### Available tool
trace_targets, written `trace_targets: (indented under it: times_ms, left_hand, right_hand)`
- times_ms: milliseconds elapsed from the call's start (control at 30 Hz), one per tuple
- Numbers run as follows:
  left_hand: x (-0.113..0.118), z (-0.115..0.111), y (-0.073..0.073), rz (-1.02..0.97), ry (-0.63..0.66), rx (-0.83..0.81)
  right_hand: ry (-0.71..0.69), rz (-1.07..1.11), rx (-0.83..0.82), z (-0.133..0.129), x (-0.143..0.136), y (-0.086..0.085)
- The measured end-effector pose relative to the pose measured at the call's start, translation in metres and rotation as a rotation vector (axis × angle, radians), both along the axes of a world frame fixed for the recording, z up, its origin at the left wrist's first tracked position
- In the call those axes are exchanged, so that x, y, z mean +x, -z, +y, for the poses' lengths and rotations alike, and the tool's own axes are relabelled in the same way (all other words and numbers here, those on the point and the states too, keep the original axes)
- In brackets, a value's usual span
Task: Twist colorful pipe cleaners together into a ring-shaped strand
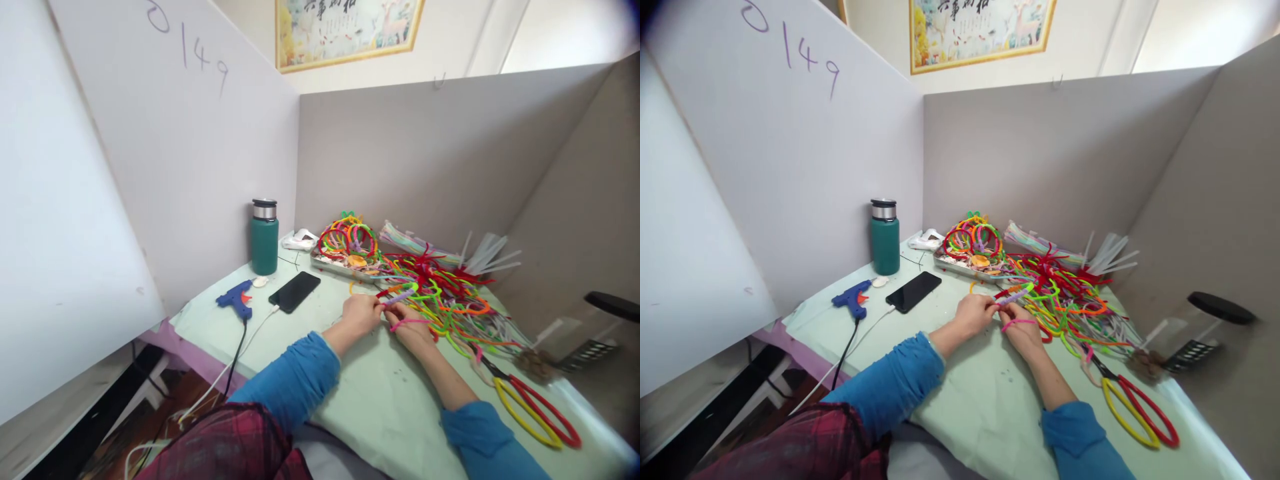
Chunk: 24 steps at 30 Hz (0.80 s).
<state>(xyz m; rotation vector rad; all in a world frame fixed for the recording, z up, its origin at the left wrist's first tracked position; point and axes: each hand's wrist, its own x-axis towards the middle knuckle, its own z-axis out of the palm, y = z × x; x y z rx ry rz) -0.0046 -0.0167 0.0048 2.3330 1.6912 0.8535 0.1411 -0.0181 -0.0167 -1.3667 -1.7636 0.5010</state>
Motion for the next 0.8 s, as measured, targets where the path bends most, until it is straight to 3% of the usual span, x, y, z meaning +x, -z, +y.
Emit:
trace_targets:
  times_ms: [267,467,600,800]
  left_hand:
    - [0.001,-0.008,-0.005,0.111,-0.011,0.028]
    - [0.001,0.001,-0.003,-0.174,0.11,0.049]
    - [0.001,0.01,0.0,-0.355,0.15,-0.066]
    - [0.001,0.015,0.003,-0.408,0.162,-0.078]
  right_hand:
    - [0.005,-0.057,0.009,-0.003,-0.006,-0.002]
    - [0.009,0.099,0.061,-0.004,-0.008,-0.003]
    - [0.014,0.228,0.004,-0.003,-0.01,-0.004]
    - [0.041,0.253,0.046,-0.002,-0.009,-0.002]
